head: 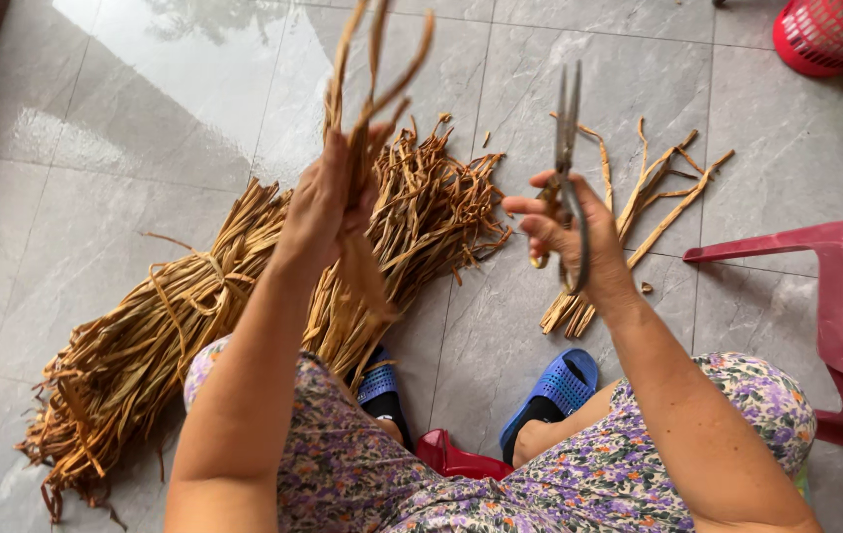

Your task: The person sits on a small red stool and uses scissors to cut dried plant stems into smaller pieces. They pick up bundles of stems, cut them, and place the cut pieces on the floor.

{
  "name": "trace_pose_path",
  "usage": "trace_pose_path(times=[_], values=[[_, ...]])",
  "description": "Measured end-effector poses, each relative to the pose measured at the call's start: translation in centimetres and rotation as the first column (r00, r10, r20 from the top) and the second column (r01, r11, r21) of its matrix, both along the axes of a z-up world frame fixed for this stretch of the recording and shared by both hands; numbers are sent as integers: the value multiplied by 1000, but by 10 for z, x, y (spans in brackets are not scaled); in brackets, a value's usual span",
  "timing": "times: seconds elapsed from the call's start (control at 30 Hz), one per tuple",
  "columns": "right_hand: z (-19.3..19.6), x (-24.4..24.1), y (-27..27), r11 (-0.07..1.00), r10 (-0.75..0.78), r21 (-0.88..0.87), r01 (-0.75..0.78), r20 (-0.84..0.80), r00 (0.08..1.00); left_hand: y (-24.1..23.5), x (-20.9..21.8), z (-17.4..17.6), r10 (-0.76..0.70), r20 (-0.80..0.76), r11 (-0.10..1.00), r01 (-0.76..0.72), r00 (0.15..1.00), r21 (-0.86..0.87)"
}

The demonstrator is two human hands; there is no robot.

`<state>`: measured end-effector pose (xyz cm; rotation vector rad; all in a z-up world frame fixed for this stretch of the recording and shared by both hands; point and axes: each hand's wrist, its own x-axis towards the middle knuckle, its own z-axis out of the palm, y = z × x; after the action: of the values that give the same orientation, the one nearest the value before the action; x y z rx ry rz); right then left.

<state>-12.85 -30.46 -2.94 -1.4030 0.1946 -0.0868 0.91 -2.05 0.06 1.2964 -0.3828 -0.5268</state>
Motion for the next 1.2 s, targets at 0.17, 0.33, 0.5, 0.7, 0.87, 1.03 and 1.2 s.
trace_pose_path(times=[0.17, 0.33, 0.5, 0.7, 0.87, 1.03, 1.2], values=[[-3, 4, 45, 986, 155, -67, -152, 46, 987, -43, -9, 7, 65, -178, 967, -106, 982, -231], [-4, 15, 69, 966, 233, -127, -227, 36, 972, -84, -17, 0, 151, -279, 874, -260, 948, -410], [4, 25, 56, 980, 131, -157, -125, 27, 991, -101, -10, -19, 262, -4, 897, -245, 965, -369], [25, 21, 19, 998, -56, -4, 56, 72, 996, -109, -14, -31, -384, -8, 923, 384, 923, -30], [24, 23, -21, 948, -234, 240, 209, 80, 969, -128, -49, -64, -553, -194, 806, 579, 810, 122], [14, 18, -56, 909, -359, 273, 314, 135, 923, -141, -65, -89, -564, -199, 811, 583, 801, 48], [1, 22, -55, 893, -444, 170, 417, 188, 876, -146, -50, -91, -251, -471, 962, 162, 846, -221]])
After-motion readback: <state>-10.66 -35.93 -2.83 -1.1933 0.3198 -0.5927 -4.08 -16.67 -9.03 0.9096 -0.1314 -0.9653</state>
